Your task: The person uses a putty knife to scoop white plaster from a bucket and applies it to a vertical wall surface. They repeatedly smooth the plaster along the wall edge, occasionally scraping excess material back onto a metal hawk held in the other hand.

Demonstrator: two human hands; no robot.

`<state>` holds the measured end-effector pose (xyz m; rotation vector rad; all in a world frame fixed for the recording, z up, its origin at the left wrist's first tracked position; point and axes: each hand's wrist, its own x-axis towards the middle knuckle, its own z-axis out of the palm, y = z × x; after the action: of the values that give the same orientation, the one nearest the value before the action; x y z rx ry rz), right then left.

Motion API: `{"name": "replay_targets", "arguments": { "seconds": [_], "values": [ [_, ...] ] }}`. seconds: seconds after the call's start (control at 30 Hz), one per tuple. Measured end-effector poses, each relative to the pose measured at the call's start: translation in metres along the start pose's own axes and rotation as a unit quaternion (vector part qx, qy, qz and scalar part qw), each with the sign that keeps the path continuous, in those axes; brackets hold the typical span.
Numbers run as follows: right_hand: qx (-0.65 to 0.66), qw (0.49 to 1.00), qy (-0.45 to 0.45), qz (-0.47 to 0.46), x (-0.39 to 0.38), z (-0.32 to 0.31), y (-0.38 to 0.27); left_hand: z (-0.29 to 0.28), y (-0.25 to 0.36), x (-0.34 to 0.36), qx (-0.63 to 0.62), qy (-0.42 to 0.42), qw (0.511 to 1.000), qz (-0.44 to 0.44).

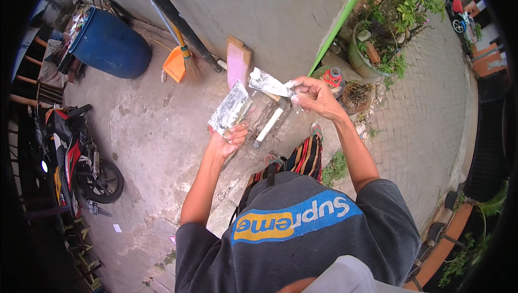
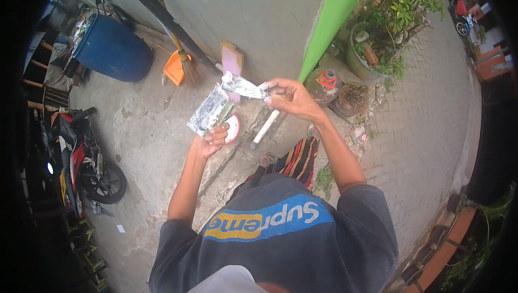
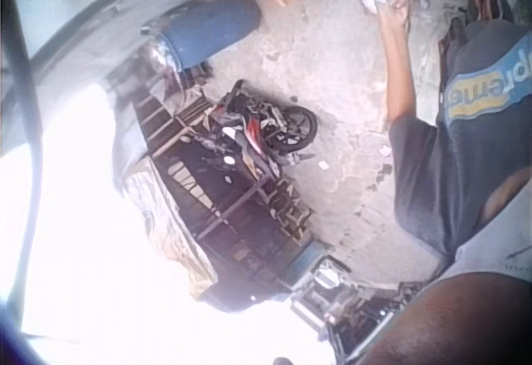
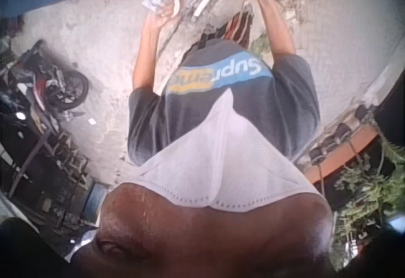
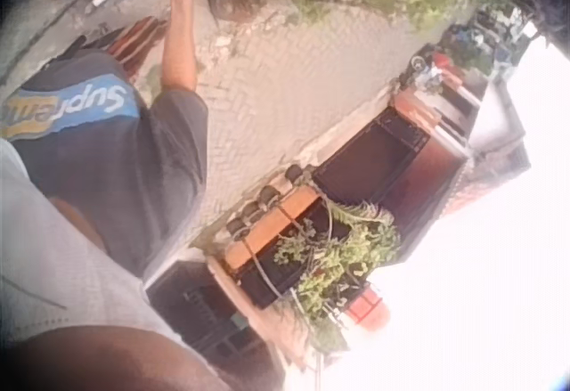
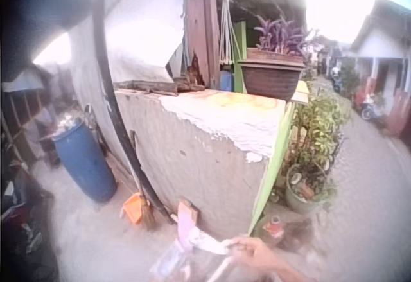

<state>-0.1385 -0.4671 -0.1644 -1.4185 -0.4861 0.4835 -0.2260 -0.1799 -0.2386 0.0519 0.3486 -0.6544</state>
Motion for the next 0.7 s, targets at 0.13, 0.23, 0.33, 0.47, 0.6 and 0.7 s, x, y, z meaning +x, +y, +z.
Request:
{"name": "replay_targets", "arguments": {
  "seconds": [0.13,0.23,0.33,0.47,0.6,0.7],
  "values": [
    [-0.034,0.996,0.063,-0.048,-0.022,-0.016,-0.030,-0.015,-0.007,0.014,0.292,0.200,0.904,0.241],
    [-0.087,0.990,0.108,-0.005,-0.048,-0.050,-0.067,-0.001,-0.027,0.030,0.349,0.271,0.828,0.346],
    [-0.286,0.944,0.162,-0.025,-0.061,-0.085,-0.099,0.000,-0.040,0.048,0.378,0.230,0.811,0.382],
    [-0.403,0.894,0.197,-0.007,-0.060,-0.104,-0.150,0.015,-0.063,0.074,0.359,0.213,0.826,0.380],
    [-0.518,0.828,0.210,-0.052,-0.044,-0.096,-0.168,0.028,-0.079,0.101,0.388,0.205,0.811,0.386],
    [-0.495,0.832,0.232,-0.096,-0.036,-0.082,-0.157,0.036,-0.086,0.115,0.397,0.203,0.801,0.399]
  ]
}}
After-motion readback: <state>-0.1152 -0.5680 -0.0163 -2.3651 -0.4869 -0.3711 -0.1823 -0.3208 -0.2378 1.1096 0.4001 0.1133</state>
